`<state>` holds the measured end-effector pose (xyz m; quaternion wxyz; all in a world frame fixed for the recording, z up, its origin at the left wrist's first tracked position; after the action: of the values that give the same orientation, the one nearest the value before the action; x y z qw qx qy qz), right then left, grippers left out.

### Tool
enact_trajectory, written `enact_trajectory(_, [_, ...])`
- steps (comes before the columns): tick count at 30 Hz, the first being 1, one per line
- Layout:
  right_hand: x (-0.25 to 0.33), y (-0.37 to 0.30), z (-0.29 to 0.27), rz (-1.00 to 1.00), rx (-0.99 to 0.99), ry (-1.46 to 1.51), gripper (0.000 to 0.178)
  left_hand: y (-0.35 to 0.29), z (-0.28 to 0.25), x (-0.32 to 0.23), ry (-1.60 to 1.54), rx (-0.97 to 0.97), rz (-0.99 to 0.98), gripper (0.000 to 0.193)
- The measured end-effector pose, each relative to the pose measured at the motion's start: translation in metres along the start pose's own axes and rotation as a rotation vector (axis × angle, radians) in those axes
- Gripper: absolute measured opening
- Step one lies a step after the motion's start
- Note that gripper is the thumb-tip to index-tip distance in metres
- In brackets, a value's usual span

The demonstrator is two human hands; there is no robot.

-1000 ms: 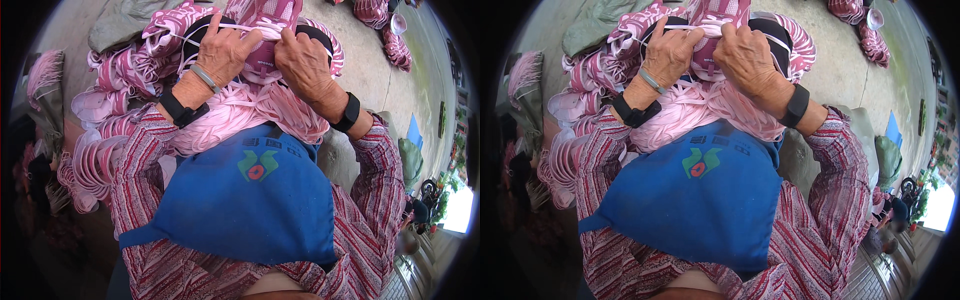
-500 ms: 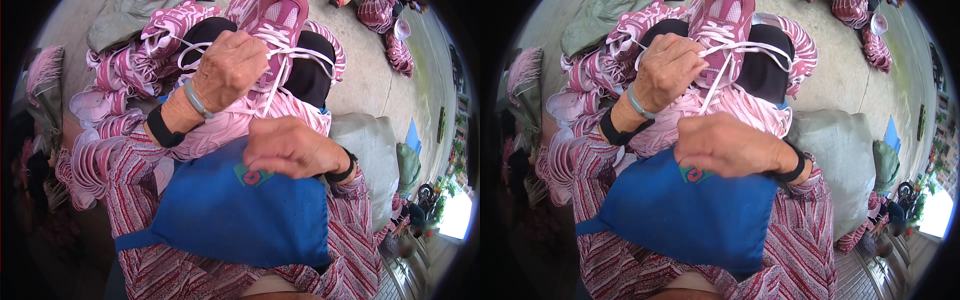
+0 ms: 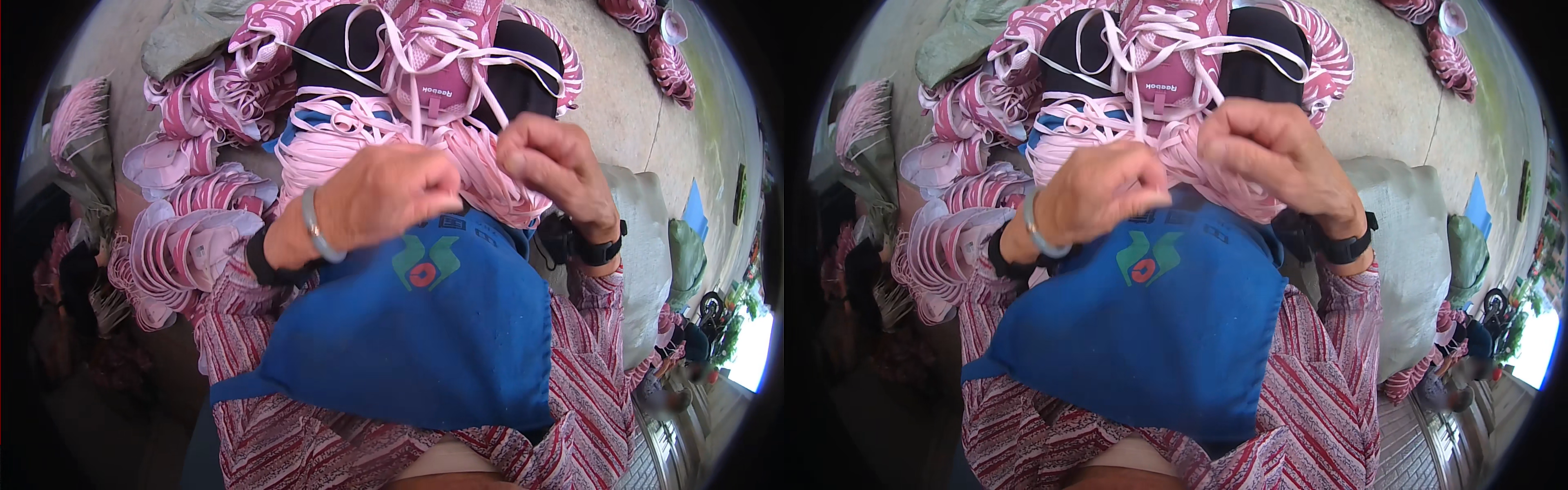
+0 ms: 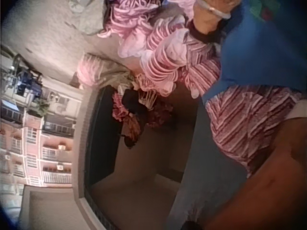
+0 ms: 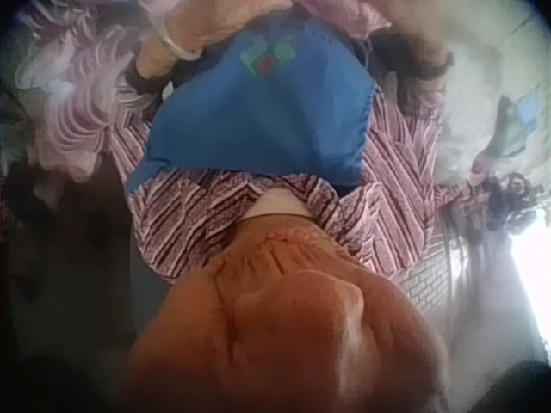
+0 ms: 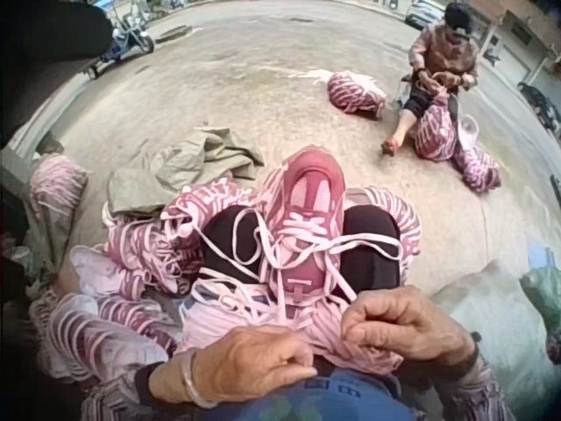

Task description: Lacing pink athletic shoes in a manufacturing environment.

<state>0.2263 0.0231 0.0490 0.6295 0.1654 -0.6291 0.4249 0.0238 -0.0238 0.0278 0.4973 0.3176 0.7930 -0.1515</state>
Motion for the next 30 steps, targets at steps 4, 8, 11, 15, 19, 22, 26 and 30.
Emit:
enact_trajectory(4, [-0.020, 0.042, 0.004, -0.243, -0.169, -0.662, 0.014, 0.013, 0.000, 0.038, -0.093, -0.080, -0.246, 0.015])
enact_trajectory(8, [-0.008, 0.078, 0.002, -0.300, -0.343, -0.846, 0.019, 0.007, -0.003, 0.045, -0.212, -0.168, -0.322, 0.017])
enact_trajectory(11, [-0.003, 0.086, -0.043, -0.447, -0.609, -0.904, 0.025, 0.011, -0.009, 0.039, -0.301, -0.180, -0.373, 0.020])
enact_trajectory(15, [-0.002, 0.067, -0.038, -0.320, -0.534, -0.621, 0.026, 0.009, -0.016, 0.048, -0.337, -0.230, -0.456, 0.019])
enact_trajectory(19, [-0.010, 0.049, -0.030, -0.320, -0.505, -0.501, 0.022, 0.026, -0.031, 0.046, 0.233, -0.383, -0.201, 0.015])
enact_trajectory(22, [-0.014, 0.049, -0.017, -0.327, -0.487, -0.608, 0.023, 0.037, -0.035, 0.048, 0.454, -0.469, -0.148, 0.009])
enact_trajectory(26, [-0.030, 0.054, -0.016, -0.520, -0.548, -0.818, 0.023, 0.043, -0.034, 0.049, 0.478, -0.466, -0.063, 0.010])
enact_trajectory(30, [-0.031, 0.057, -0.010, -0.530, -0.590, -0.880, 0.017, 0.043, -0.041, 0.048, 0.477, -0.405, -0.083, 0.009])
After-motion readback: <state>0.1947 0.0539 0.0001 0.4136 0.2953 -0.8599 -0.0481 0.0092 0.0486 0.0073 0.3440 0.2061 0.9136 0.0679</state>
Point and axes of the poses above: each hand's wrist, its own y-axis towards the middle knuckle, its own z-axis out of the palm, x = y × z, the point moved 3 cm from there along y, towards the middle knuckle, and after that the axes turned 4 degrees about x, right-handed, at the moved point
